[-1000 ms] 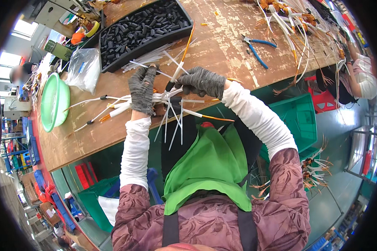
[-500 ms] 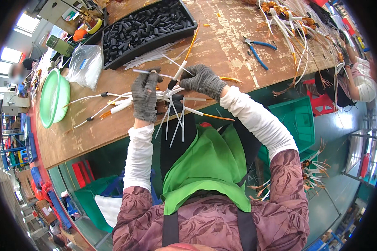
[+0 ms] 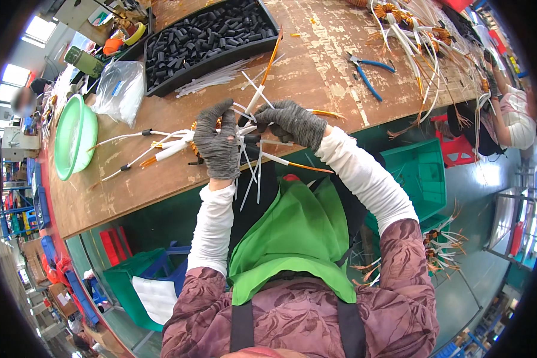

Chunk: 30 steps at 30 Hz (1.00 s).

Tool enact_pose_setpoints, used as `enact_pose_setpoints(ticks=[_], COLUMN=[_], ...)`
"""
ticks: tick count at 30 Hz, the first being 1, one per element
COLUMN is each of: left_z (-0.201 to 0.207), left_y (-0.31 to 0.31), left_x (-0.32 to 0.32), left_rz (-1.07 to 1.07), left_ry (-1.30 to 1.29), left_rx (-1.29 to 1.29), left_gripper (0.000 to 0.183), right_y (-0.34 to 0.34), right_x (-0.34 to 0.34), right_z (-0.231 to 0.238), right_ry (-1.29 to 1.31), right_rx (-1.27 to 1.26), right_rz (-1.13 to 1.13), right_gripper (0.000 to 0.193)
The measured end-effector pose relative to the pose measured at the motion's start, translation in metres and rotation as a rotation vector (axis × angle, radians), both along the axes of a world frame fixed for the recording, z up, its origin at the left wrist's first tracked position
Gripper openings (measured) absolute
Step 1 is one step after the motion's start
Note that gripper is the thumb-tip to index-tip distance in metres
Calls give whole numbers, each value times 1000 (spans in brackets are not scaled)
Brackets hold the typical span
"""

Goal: The recorder is assembling a wire harness by using cable ties to secure multiple wires to an electronic transformer component on a factory workbench.

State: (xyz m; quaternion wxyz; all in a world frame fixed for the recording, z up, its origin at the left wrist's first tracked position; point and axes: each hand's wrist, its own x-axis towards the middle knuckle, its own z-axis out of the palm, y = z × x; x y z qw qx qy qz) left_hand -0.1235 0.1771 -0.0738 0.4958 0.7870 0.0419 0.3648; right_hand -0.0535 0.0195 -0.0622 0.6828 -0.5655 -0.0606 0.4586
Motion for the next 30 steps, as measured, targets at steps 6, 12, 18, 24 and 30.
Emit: enact_pose_setpoints(ticks=[6, 12, 18, 24, 30], left_z=[-16, -17, -19, -10, -12], left_y=[-4, -5, -4, -6, -1], left_x=[0, -4, -1, -7, -19], left_rz=[-12, 13, 13, -119, -258], left_ry=[-34, -5, -55, -32, -65], left_rx=[-14, -101, -23, 136, 241], left_gripper=[13, 14, 14, 14, 30], right_y=[-1, -2, -1, 0, -4], right_x=[-3, -2, -2, -6, -20], right_z=[-2, -12, -13, 4, -7], right_ry=[78, 140, 153, -111, -486], right_rx=[27, 21, 60, -40, -57], right_rz=[-5, 10, -26, -52, 48], right_gripper=[17, 16, 17, 22, 20])
